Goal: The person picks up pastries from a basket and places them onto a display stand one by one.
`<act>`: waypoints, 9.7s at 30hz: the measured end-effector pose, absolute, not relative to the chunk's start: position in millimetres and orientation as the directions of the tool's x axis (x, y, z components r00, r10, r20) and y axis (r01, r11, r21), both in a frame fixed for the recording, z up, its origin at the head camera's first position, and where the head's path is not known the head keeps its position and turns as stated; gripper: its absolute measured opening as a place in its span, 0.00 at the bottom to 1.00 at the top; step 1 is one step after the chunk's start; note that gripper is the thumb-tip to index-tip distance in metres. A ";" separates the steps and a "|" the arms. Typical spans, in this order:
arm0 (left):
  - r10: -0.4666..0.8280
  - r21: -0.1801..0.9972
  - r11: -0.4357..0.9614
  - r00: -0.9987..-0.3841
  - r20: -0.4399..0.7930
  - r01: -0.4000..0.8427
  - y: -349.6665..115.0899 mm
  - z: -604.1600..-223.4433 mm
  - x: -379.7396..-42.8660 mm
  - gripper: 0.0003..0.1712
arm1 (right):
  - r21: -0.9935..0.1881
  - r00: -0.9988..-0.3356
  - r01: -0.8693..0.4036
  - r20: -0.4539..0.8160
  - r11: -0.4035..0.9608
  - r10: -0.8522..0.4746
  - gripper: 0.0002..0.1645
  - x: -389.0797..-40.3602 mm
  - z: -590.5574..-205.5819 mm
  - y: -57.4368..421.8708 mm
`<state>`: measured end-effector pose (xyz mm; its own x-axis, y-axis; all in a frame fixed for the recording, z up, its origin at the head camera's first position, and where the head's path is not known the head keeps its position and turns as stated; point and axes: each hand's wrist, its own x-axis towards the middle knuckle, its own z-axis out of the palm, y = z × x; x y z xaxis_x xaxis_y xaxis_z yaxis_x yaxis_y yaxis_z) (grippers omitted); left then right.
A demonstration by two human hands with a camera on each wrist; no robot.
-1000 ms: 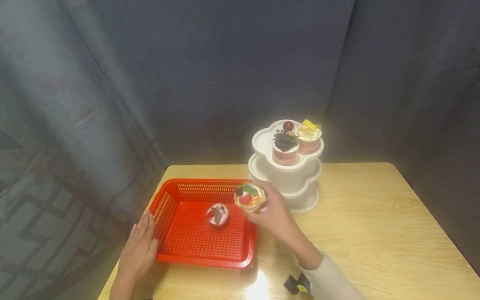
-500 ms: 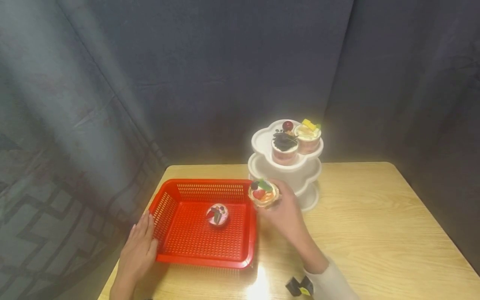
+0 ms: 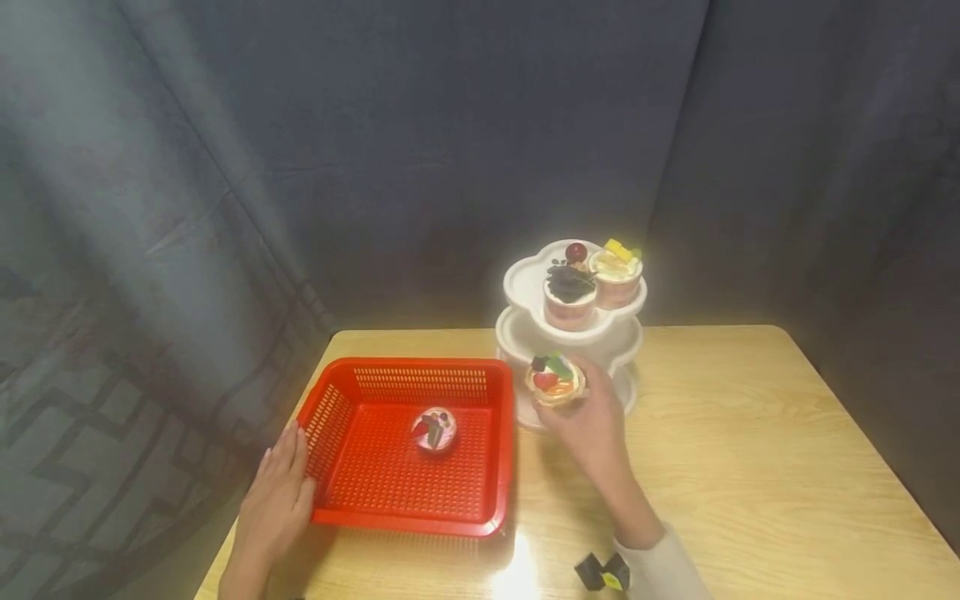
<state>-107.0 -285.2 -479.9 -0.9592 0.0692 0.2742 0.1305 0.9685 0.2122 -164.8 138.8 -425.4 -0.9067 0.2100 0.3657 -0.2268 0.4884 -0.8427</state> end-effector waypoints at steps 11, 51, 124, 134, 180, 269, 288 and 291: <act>0.063 0.215 0.969 -0.965 0.256 0.120 -283.6 -477.3 -106.9 0.36 | -0.845 -0.892 -0.153 0.341 0.512 0.296 0.44 -168.7 -437.4 148.5; 0.063 0.223 0.967 -0.966 0.251 0.121 -285.3 -479.5 -107.9 0.36 | -0.830 -0.762 -0.035 0.382 0.557 0.522 0.43 -196.0 -449.6 138.6; 0.055 0.221 0.968 -0.960 0.275 0.119 -285.2 -479.7 -108.2 0.37 | -0.739 -0.888 -0.150 0.393 0.657 0.240 0.62 -154.7 -428.9 147.5; 0.059 0.225 0.966 -0.957 0.285 0.127 -285.1 -480.2 -107.4 0.37 | -0.677 -0.868 -0.267 0.478 0.686 0.135 0.57 -134.6 -407.2 143.4; 0.045 0.234 0.967 -0.970 0.239 0.103 -284.1 -478.5 -111.3 0.38 | -0.758 -0.738 -0.527 0.184 0.384 -0.650 0.50 -229.7 -426.3 65.9; 0.043 0.229 0.968 -0.967 0.253 0.103 -284.7 -481.0 -109.0 0.38 | -0.529 -0.775 -0.519 -0.041 0.672 -0.631 0.30 -239.9 -487.2 1.8; 0.045 0.224 0.969 -0.963 0.267 0.107 -285.2 -481.6 -109.3 0.37 | -0.674 -0.776 -0.543 0.175 0.500 -0.605 0.36 -242.2 -482.5 5.0; 0.048 0.224 0.969 -0.963 0.264 0.109 -285.4 -481.2 -108.7 0.37 | -0.688 -0.778 -0.538 0.182 0.488 -0.602 0.35 -241.4 -481.2 5.4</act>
<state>-108.7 -285.4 -481.2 -0.9633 0.0476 0.2642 0.1091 0.9686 0.2235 -241.4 5.4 -481.2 -0.7777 -0.6016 0.1822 -0.5382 0.4875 -0.6875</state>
